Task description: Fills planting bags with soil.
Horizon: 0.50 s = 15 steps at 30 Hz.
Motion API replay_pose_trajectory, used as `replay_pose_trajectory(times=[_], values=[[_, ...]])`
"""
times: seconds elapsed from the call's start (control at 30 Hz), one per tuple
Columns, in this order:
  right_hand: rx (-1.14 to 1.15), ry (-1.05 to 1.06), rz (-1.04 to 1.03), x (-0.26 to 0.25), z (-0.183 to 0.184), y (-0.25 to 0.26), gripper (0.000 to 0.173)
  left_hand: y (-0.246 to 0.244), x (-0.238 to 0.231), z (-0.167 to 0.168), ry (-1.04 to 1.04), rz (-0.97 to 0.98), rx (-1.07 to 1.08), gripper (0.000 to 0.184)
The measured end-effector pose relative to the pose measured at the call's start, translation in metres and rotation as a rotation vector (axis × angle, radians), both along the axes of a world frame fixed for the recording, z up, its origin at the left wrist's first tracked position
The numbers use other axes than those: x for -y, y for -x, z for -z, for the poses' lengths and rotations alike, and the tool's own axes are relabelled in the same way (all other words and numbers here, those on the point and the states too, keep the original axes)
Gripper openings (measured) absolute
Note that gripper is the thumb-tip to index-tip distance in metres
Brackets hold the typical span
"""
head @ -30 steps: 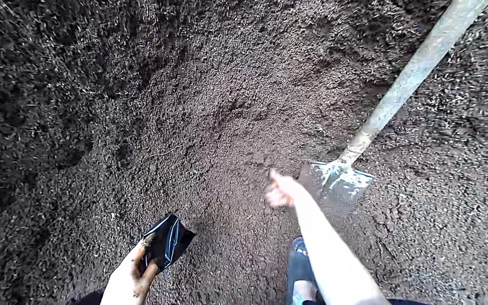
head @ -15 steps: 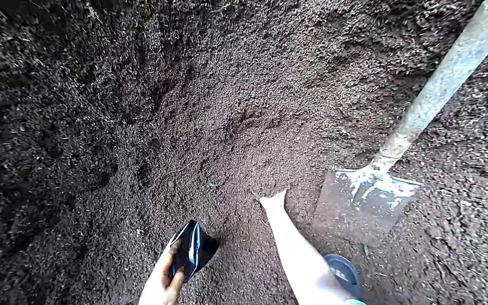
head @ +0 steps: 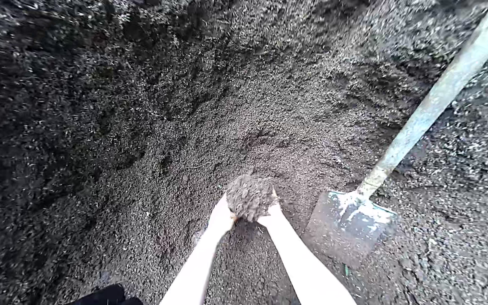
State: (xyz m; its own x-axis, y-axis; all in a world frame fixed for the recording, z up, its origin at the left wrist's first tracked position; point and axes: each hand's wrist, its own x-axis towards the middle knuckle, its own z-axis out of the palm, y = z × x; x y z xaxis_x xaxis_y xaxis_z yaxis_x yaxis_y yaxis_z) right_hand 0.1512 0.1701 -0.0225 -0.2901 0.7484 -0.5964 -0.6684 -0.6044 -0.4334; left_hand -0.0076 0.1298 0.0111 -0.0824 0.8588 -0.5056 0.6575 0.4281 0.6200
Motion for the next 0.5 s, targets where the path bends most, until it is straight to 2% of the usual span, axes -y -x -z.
replay_pose_trajectory(times=[0.07,0.13,0.2,0.27,0.33,0.37,0.43,0.5], values=[[0.065,-0.113,-0.116,-0.003,-0.005,0.004,0.056,0.009,0.006,-0.01,0.022,0.03,-0.078,0.065],[0.339,-0.234,-0.194,-0.005,-0.016,0.017,0.039,0.015,0.009,-0.012,0.063,-0.018,-0.093,0.063],[0.627,-0.419,-0.343,-0.006,-0.023,0.033,0.056,0.015,0.01,-0.014,0.059,-0.076,-0.075,0.069],[0.849,-0.6,-0.593,-0.014,-0.035,0.045,0.061,0.016,0.007,-0.018,0.021,-0.109,-0.043,0.079],[0.992,-0.701,-0.901,-0.036,-0.054,0.047,0.06,0.019,0.002,-0.016,-0.009,-0.088,-0.034,0.085],[1.034,-0.742,-0.962,-0.051,-0.061,0.045,0.056,0.022,0.0,-0.013,-0.014,-0.068,-0.033,0.088],[1.192,-0.849,-0.892,-0.093,-0.072,0.038,0.046,0.028,-0.003,-0.007,-0.021,-0.042,-0.029,0.09],[1.421,-0.993,-0.683,-0.152,-0.072,0.033,0.048,0.032,-0.006,-0.004,-0.018,-0.037,-0.023,0.089]])
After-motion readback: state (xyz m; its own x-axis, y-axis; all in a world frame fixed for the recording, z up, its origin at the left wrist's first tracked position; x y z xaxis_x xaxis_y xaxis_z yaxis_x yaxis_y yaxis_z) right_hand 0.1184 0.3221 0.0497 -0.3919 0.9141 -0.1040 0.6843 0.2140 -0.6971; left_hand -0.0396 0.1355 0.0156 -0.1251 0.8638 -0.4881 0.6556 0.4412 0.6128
